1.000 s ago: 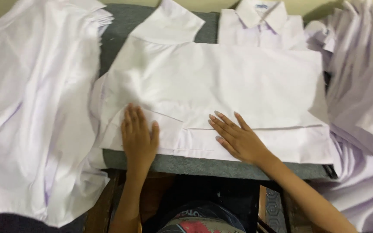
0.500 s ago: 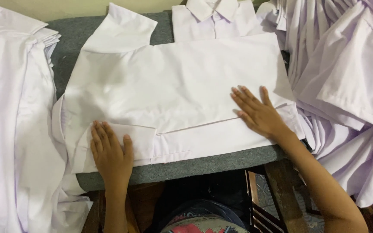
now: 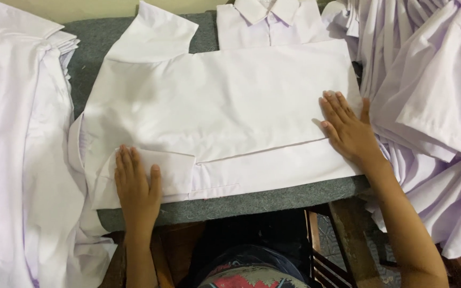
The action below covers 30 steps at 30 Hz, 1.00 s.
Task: Folding a white collared school uniform shirt neatly on a padded work surface.
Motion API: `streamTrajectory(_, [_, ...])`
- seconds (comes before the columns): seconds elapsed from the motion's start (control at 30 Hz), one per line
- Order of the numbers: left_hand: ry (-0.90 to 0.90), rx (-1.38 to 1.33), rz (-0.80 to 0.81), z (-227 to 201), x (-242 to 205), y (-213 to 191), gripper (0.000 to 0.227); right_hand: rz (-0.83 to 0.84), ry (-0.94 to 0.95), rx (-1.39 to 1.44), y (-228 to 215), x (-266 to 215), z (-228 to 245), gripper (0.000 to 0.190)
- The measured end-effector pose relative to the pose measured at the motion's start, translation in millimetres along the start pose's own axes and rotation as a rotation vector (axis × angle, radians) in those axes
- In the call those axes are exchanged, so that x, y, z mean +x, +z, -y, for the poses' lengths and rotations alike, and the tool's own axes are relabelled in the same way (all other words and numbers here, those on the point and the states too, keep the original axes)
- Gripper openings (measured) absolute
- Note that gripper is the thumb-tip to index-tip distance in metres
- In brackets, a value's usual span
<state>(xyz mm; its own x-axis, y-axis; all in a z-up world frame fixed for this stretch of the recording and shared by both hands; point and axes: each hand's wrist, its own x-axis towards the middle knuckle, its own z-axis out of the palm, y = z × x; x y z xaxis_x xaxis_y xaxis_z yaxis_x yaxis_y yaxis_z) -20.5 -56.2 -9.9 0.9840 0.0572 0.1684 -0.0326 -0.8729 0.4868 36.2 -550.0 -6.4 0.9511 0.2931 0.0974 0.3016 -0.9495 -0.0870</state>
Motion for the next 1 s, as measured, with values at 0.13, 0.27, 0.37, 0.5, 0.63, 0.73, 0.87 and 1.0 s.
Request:
streamTrajectory(0.13, [-0.111, -0.285, 0.046, -10.2, -7.0, -32.8, 0.063, 0.134, 0.048, 0.031, -33.3, 0.1, 54.7, 0.065])
streamTrajectory(0.27, [-0.054, -0.161, 0.047, 6.3, -22.4, -35.5, 0.054, 0.123, -0.211, 0.178, -32.3, -8.9, 125.4, 0.059])
streamTrajectory(0.37, [-0.002, -0.009, 0.094, 11.6, -32.8, -26.2, 0.056, 0.057, -0.394, 0.218, 4.5, -21.2, 162.9, 0.054])
streamTrajectory(0.5, [-0.016, 0.010, 0.069, 14.6, -37.1, -20.9, 0.059, -0.060, -0.480, 0.058, 27.2, -24.8, 169.6, 0.059])
streamTrajectory(0.63, [-0.082, -0.021, 0.066, 18.7, -43.4, -29.9, 0.062, -0.028, -0.440, 0.022, 25.1, -33.7, 146.4, 0.059])
streamTrajectory(0.73, [-0.166, 0.011, 0.085, 24.8, -45.4, -32.5, 0.065, 0.141, -0.311, 0.123, 18.2, -41.5, 125.3, 0.061])
streamTrajectory(0.87, [-0.175, -0.032, 0.093, 28.3, -47.5, -31.9, 0.064, 0.121, -0.221, 0.049, 20.2, -57.7, 100.2, 0.062])
streamTrajectory(1.0, [-0.102, -0.197, 0.079, 35.0, -47.2, -40.5, 0.059, 0.074, -0.184, -0.018, 20.4, -72.1, 72.9, 0.062])
